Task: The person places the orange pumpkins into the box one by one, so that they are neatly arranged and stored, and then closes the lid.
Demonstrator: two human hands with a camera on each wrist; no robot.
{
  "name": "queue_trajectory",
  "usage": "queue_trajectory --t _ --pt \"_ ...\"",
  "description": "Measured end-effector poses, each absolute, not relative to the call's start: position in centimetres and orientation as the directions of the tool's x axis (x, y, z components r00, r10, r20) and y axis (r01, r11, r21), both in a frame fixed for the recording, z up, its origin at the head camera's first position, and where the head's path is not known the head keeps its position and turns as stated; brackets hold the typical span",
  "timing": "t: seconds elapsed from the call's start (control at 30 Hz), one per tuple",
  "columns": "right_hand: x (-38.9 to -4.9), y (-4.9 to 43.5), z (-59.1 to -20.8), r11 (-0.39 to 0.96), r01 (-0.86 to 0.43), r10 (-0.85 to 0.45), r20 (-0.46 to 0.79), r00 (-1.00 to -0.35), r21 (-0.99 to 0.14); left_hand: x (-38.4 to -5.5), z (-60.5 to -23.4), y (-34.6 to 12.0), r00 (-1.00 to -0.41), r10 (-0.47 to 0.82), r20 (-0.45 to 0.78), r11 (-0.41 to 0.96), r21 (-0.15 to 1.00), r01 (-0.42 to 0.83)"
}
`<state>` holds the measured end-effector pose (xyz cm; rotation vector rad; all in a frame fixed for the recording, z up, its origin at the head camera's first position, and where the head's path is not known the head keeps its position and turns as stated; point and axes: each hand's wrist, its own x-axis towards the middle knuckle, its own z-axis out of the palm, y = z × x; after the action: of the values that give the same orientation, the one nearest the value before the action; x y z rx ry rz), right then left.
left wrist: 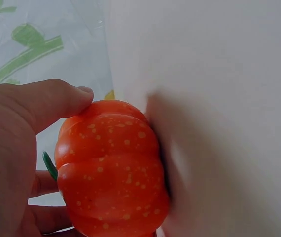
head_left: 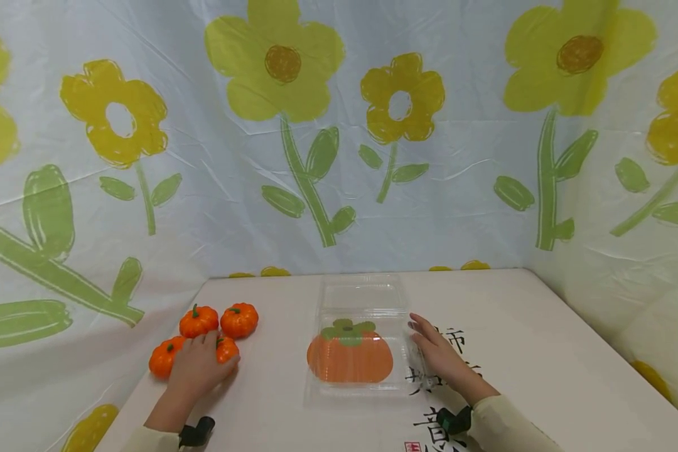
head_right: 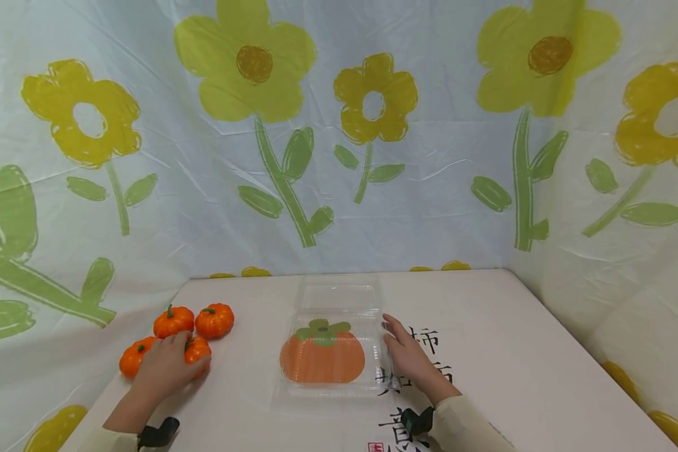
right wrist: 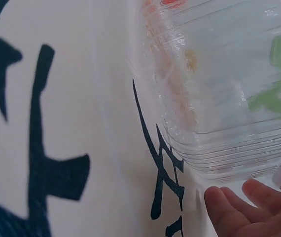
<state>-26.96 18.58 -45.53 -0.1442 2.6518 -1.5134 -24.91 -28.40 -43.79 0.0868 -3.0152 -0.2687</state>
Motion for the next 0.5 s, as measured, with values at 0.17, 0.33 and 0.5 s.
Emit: queue_trajectory --t 0.17,0.33,0.5 --pt "-26.93 18.64 -45.61 0.474 -0.054 -0.138 -0.014 -0.990 -0.879 -24.84 -43.71 -28.21 -0.992 -0.071 0.105 0.983 0.176 -0.052" --pt "-26.85 18.63 -45.48 0.451 -0.047 -0.142 -0.020 -0.990 -0.891 -24.80 -43.59 -28.04 -0.994 -0.071 0.083 0.980 0.194 -0.054" --pt "-26.71 18.61 -45.43 0.440 -0.040 -0.140 -0.025 -0.990 -0.897 -24.75 -43.57 -27.76 -0.994 -0.058 0.088 0.971 0.238 -0.036"
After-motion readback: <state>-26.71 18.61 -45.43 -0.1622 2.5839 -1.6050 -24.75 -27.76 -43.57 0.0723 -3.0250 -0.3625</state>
